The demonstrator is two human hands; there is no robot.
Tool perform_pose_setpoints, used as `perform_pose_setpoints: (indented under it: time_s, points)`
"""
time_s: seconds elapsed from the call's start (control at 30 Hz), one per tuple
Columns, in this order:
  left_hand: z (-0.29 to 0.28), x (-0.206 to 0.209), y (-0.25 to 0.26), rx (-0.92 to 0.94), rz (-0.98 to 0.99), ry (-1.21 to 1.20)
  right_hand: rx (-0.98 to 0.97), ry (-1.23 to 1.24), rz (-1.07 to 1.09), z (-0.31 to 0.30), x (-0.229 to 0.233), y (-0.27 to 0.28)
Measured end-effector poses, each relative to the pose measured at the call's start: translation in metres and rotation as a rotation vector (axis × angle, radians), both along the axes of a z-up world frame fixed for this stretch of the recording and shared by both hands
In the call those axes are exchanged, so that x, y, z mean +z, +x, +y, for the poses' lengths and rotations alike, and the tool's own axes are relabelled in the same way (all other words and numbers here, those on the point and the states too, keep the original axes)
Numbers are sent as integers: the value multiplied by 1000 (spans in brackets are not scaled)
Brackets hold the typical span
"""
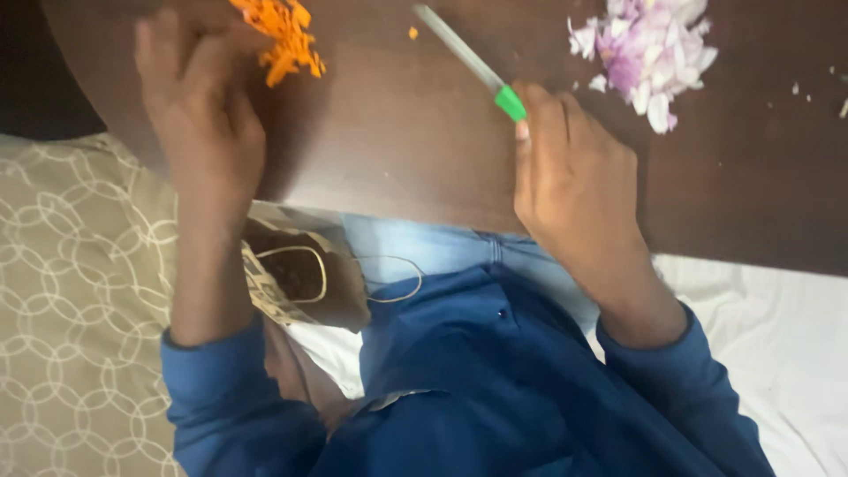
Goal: The person cuts a carrot into small pieces using a knife on a table, occasionally moving the pieces into a pile.
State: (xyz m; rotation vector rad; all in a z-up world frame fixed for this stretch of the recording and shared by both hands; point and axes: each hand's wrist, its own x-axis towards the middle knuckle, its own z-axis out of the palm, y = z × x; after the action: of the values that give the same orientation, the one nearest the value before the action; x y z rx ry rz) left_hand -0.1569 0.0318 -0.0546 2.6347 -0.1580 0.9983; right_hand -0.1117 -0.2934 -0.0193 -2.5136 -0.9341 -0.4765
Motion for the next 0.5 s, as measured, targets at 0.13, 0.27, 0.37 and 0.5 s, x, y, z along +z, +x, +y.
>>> perform_pose_setpoints:
  time_s: [0.13,0.27,0.37,0.5]
  points:
    - [-1,8,8,-30,54,-47,16,36,38,1,6,1]
    - [-9,46,21,-107,123,57,-9,85,111,2,11,5]
    - [-11,87,52,-314,158,118,-15,221,211,-2,7,7]
    - [-24,103,125,-582,169,247,-143,370,234,-5,5,7]
